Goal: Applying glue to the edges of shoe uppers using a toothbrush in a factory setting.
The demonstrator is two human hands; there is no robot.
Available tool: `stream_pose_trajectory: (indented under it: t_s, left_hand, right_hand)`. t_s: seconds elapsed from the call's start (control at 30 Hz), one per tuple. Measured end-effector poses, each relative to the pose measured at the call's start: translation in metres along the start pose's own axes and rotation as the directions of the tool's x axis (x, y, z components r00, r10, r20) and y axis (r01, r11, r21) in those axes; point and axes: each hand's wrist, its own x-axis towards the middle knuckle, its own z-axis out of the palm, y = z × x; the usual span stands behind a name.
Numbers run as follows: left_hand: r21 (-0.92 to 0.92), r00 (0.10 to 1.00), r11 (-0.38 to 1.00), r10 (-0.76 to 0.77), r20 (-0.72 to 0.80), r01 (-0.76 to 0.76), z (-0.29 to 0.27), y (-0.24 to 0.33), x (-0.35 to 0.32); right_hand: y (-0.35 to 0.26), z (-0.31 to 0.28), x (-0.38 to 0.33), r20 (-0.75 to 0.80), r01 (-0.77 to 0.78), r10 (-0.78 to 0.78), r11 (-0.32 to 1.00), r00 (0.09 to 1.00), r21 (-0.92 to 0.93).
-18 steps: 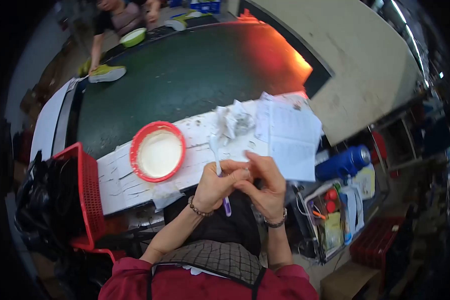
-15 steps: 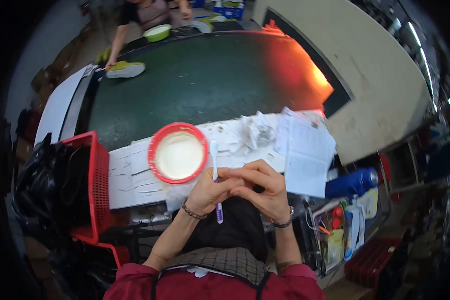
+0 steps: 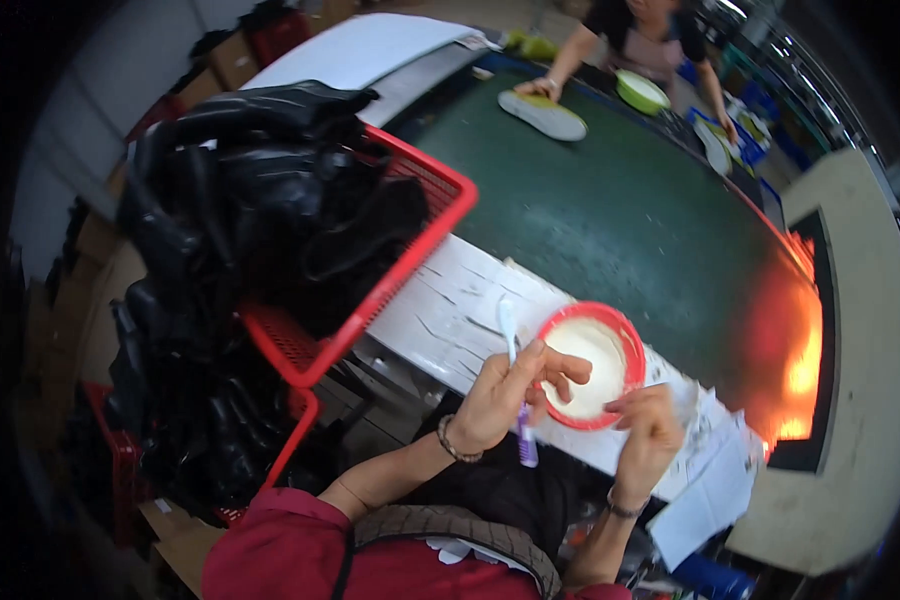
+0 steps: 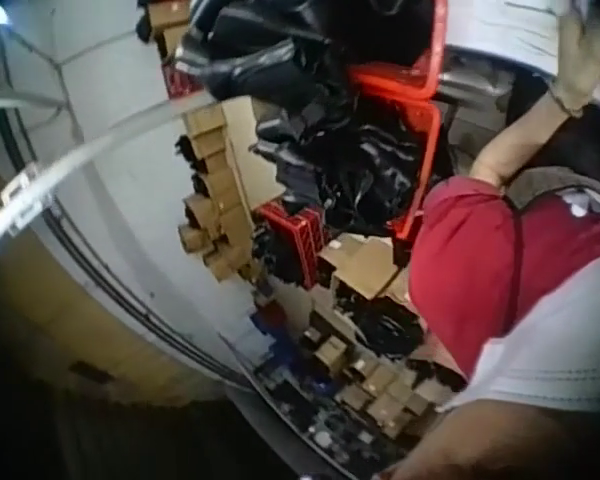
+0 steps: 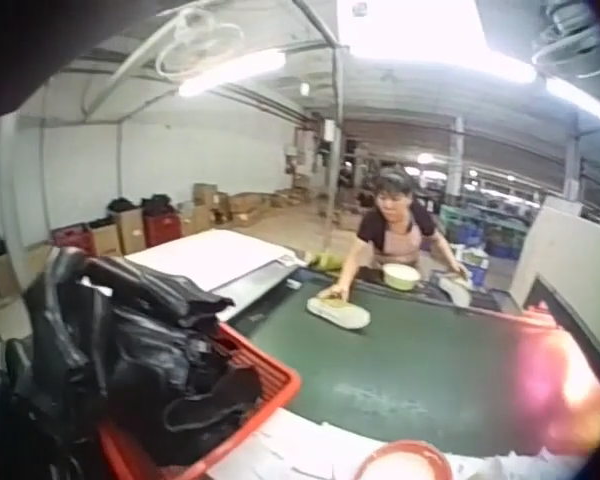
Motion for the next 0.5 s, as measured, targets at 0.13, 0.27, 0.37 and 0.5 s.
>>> stream_pose_trajectory:
  t_s: [0.13, 0.27, 0.37, 0.5]
  left_hand:
    - [0.654, 0.923, 0.667, 0.36, 0.138, -0.358, 0.002, 0.021, -0.01]
    - [0.896, 0.841, 0.231, 0.49, 0.228, -0.378, -0.015, 0.056, -0.018]
    - [0.912, 0.686, 0.36, 0.715, -0.134, -0.196, -0.03, 0.154, -0.013]
    - [0.917, 0.346, -0.037, 0.931, -0.113, 0.397, -0.087, 0.238, 0.018]
  right_hand:
    - [-0.044, 0.067, -0.019, 0.47, -0.263, 0.167, 0.953, 0.867, 0.148]
    - [-0.031, 0.062, -0.028, 0.325, -0.365, 0.27, 0.887, 0.906, 0.281]
    - [-0.033, 0.035, -0.026, 0.112, -0.278, 0.259, 0.93, 0.96, 0.238]
    - [-0.014, 0.003, -0.042, 0.064, -0.309, 0.306, 0.891, 0.95, 0.333]
